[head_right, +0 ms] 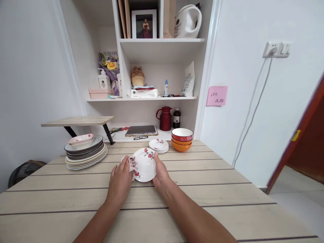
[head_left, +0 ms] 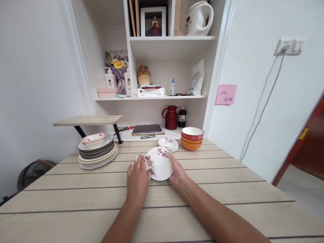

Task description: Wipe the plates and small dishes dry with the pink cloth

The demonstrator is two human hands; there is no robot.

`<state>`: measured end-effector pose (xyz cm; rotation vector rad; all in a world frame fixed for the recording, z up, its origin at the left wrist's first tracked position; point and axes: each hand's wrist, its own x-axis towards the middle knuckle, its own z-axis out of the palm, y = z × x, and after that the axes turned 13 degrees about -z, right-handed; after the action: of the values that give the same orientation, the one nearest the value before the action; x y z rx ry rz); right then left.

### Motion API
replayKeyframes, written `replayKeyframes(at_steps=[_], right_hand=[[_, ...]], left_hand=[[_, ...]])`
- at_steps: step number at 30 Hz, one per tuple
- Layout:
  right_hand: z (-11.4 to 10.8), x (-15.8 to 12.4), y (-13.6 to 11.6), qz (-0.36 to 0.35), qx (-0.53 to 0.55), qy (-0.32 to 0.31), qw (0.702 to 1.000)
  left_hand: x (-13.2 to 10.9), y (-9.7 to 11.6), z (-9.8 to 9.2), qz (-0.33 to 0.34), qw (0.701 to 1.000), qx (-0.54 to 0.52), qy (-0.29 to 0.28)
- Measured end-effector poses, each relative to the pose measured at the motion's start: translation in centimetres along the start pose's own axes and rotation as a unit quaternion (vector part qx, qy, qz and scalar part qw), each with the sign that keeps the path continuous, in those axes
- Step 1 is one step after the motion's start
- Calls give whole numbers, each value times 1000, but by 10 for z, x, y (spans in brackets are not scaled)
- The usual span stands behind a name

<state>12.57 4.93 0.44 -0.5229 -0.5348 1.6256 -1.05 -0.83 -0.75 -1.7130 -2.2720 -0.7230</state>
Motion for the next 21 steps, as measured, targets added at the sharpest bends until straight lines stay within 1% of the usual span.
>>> replayKeyframes(at_steps=[4,7,12,15,18,21], right_hand=[[-3,6,-5,-33,28,11,999],[-5,9,-9,-52,39,24,998],[-6,11,-13,-63,38,11,997],[-6,10,-13,-58,36,0,998],[-6,10,-13,-48,34,-3,998],[-6,10,-16,-46,31,1,998]], left_hand=[[-2,6,-2,31,999,-26,-24],[-6,10,-2,52,997,-43,-27],[-10,12,2,65,996,-54,-9],[-11,12,6,77,996,-52,14],[-14,12,9,110,993,-44,29],[-17,15,10,149,988,-25,22]])
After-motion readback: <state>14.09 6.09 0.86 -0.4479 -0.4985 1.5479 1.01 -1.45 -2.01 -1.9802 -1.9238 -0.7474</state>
